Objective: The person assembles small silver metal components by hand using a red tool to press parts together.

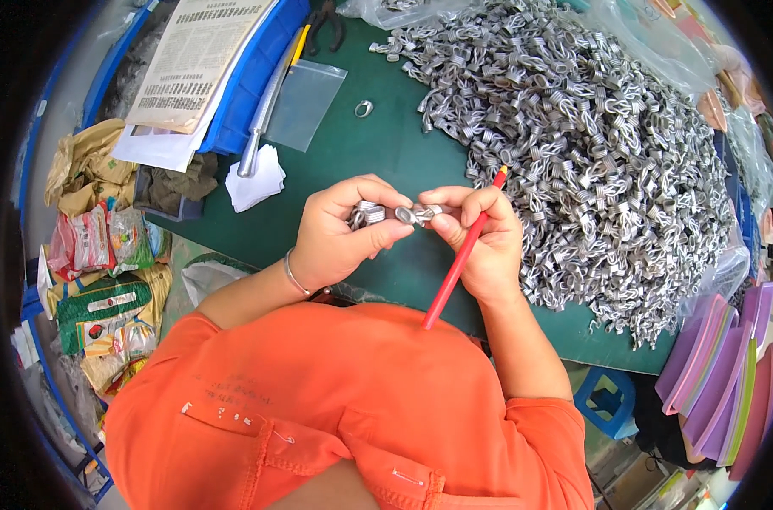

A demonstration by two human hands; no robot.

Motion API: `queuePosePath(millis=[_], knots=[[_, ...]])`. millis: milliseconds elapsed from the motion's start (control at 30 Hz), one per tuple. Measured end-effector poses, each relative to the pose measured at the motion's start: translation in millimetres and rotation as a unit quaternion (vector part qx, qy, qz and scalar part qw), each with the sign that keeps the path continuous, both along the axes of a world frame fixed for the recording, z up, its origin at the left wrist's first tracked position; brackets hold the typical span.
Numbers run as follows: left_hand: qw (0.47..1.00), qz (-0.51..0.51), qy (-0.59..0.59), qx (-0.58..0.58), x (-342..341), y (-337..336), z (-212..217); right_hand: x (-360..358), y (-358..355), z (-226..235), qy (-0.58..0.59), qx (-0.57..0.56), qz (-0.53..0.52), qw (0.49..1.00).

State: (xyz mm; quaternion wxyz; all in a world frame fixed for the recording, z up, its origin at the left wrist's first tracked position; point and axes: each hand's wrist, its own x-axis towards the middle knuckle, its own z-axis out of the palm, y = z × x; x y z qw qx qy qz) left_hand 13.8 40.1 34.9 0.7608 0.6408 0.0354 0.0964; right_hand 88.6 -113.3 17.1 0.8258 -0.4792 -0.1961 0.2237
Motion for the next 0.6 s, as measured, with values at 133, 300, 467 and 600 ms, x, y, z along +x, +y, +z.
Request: queuePosePath(millis=[133,300,467,600], knots=[[0.986,0.008,-0.139,0.094,1.8,-0.1,-7.4,-2.0,-4.2,-2.5,-0.104,-0.027,-0.030,0.994],[0.994,-0.020,0.059,-0.095,-4.3,-0.2,-3.6,-2.5,-3.9,8.4,-0.213,-0.046,-0.104,0.970],[0.983,-0.041,0.087,-0.153,-4.3,-1.4,-6.2,-6.2,0.6,12.3,-0.269,-0.031,-0.119,0.955],[0.937,-0.075,0.152,-0.306,-2.6,-1.8,-9.1,-5.7,6.0,22.2,-0.429,-0.106,-0.099,0.891]])
